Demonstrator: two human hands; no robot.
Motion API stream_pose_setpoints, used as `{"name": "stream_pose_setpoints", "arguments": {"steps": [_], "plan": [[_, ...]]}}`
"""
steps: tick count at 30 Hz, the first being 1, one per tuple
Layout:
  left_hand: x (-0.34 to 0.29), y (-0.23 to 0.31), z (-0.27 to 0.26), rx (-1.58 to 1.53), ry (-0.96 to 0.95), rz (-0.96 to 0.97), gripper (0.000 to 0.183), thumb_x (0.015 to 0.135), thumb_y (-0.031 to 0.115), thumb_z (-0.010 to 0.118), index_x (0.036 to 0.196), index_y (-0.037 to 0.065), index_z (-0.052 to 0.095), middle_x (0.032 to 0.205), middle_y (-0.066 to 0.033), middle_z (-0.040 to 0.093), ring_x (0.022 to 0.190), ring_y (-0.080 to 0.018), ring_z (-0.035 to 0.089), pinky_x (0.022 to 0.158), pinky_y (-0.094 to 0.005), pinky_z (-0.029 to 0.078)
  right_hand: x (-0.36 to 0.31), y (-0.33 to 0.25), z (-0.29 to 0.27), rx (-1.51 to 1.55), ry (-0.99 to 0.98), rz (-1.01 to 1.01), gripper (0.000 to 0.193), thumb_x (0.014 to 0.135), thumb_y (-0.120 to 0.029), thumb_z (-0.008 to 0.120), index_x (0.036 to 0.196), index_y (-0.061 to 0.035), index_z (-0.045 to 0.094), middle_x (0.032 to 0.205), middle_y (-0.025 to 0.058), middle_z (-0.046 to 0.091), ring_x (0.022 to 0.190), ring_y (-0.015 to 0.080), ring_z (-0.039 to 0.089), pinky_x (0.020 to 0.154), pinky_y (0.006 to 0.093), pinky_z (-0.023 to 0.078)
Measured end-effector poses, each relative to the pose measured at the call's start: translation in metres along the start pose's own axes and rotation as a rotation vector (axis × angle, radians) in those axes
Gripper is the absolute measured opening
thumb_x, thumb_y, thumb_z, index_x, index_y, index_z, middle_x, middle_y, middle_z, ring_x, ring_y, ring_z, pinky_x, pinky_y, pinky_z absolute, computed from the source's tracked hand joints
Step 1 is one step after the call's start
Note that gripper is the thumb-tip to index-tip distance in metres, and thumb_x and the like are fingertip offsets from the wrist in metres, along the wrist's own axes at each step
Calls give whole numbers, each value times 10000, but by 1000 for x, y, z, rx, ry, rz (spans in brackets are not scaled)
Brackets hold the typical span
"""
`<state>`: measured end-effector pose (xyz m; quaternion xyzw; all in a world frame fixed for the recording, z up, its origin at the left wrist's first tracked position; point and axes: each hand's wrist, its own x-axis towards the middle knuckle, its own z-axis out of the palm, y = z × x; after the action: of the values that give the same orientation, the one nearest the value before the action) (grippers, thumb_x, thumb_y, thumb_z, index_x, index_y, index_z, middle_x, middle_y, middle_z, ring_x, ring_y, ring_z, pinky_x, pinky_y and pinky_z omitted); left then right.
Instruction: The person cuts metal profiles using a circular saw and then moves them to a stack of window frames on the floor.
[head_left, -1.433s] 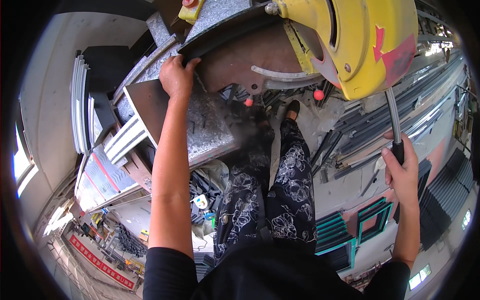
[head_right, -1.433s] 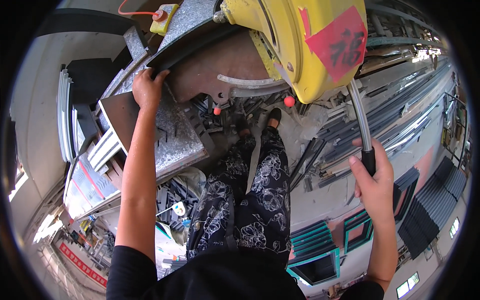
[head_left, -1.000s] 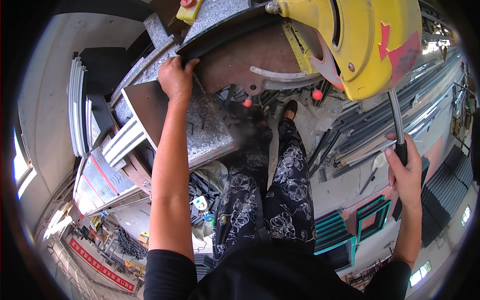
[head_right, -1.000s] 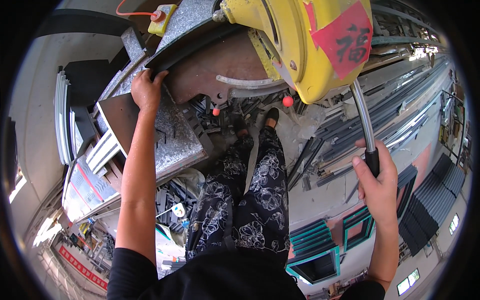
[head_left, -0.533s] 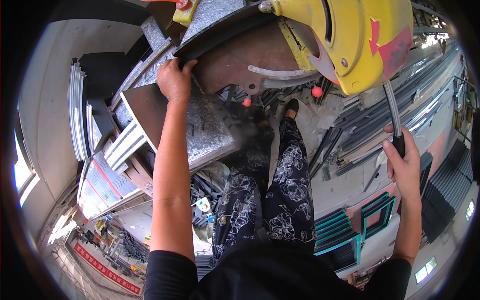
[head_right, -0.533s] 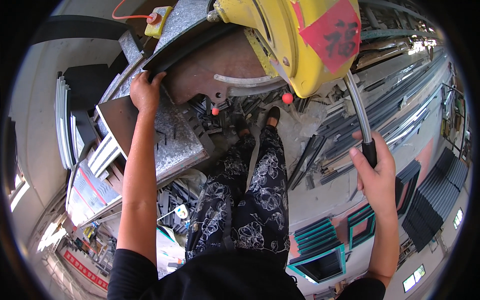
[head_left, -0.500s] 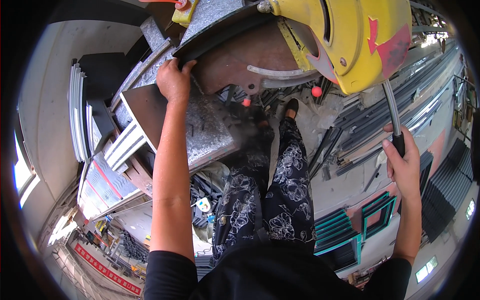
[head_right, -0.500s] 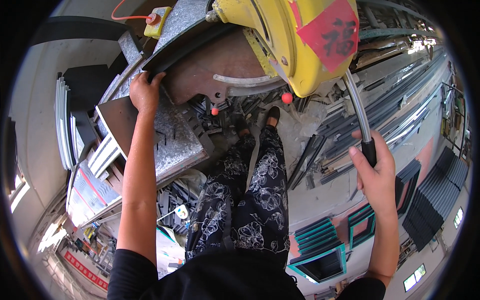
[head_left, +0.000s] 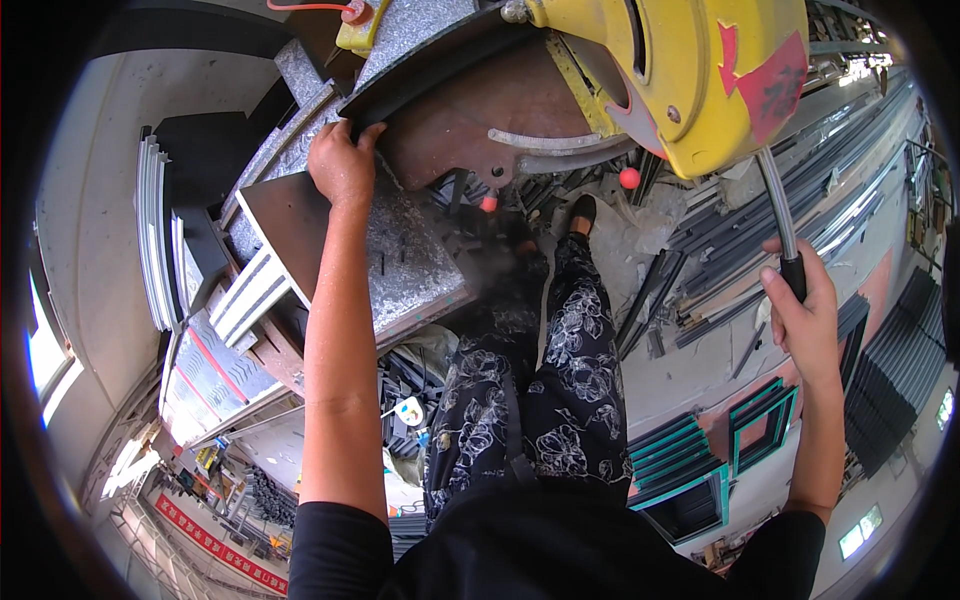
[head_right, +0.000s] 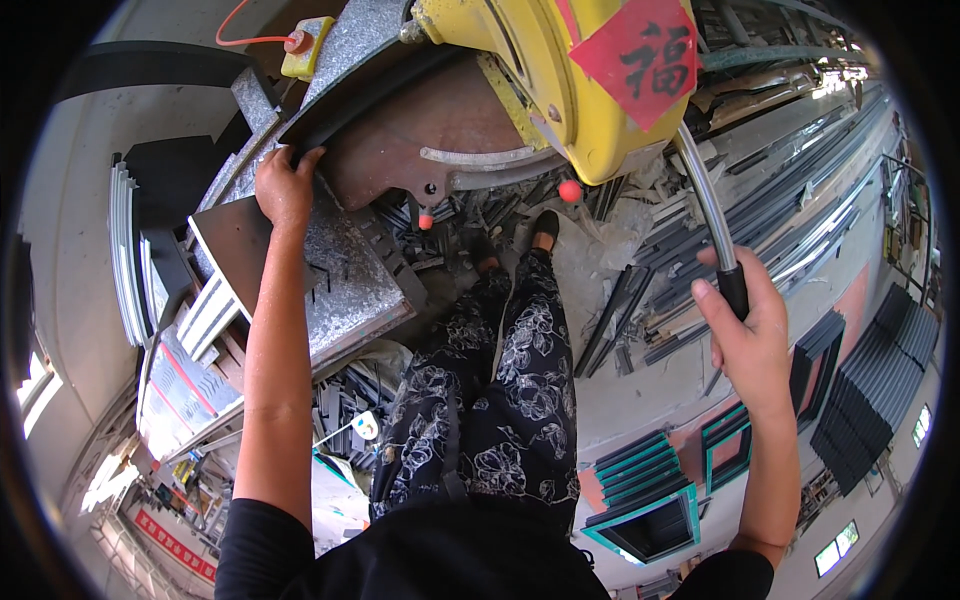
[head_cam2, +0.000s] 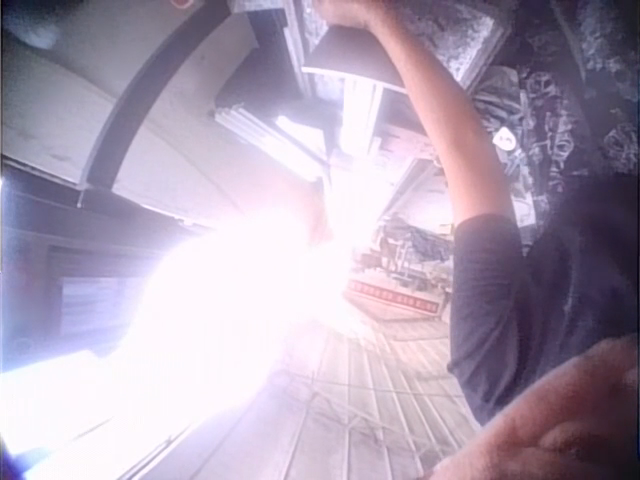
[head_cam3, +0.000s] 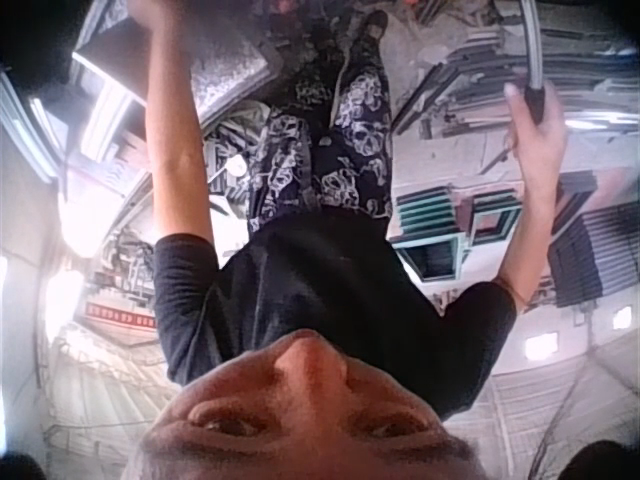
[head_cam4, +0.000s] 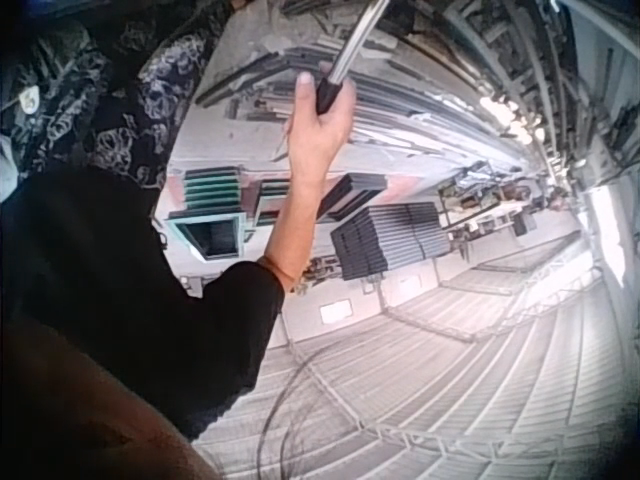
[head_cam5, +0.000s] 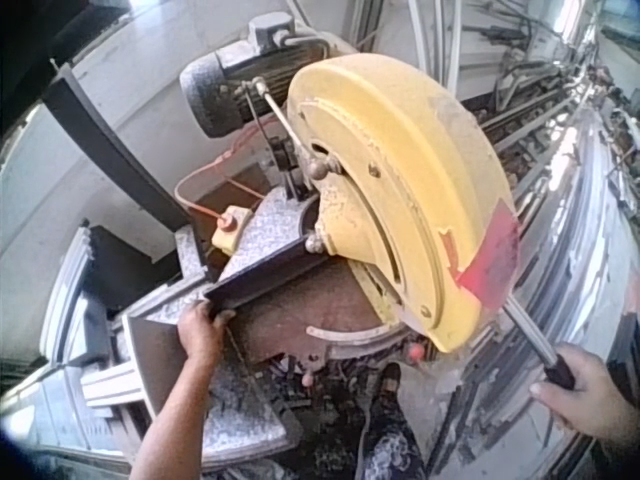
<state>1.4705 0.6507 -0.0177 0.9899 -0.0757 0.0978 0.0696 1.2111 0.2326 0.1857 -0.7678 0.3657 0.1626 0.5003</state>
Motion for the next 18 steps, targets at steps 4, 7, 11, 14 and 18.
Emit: {"name": "stream_pose_setpoints", "arguments": {"steps": [4, 7, 11, 14, 18], "plan": [[0, 1, 1, 10, -9, -2, 435, 733, 407, 790, 910, 12, 742, 888, -138, 679, 850, -338, 641, 752, -424, 506, 1, 2, 2, 9, 4, -1, 308, 942, -166, 641, 1203, -24, 563, 638, -59, 444, 429, 10, 379, 384, 185, 302], [0, 1, 1, -8, -9, -25, 437, 735, 410, 789, 917, 15, 745, 891, -138, 679, 848, -337, 642, 751, -425, 507, 2, 3, 2, 6, 2, -8, 302, 942, -161, 639, 1200, -22, 564, 642, -60, 446, 432, 10, 378, 384, 186, 299], [0, -1, 2, -24, 0, -21, 441, 735, 413, 790, 924, 17, 747, 892, -138, 682, 852, -336, 643, 751, -422, 509, 1, 2, 3, 20, 3, -12, 296, 943, -156, 637, 1197, -23, 566, 640, -60, 448, 432, 9, 379, 385, 185, 298], [0, -2, 4, -30, -1, -23, 444, 733, 413, 791, 924, 14, 747, 893, -141, 685, 854, -338, 644, 753, -419, 508, -1, -2, 1, 21, 13, -15, 289, 943, -152, 636, 1193, -25, 567, 632, -60, 445, 428, 9, 379, 383, 184, 296], [-1, -2, 5, -21, 22, 2, 449, 730, 411, 793, 923, 9, 745, 899, -148, 688, 852, -340, 643, 757, -420, 506, -3, -5, 0, 23, 16, -8, 279, 946, -149, 634, 1187, -27, 566, 623, -59, 441, 420, 8, 376, 377, 185, 290]]}}
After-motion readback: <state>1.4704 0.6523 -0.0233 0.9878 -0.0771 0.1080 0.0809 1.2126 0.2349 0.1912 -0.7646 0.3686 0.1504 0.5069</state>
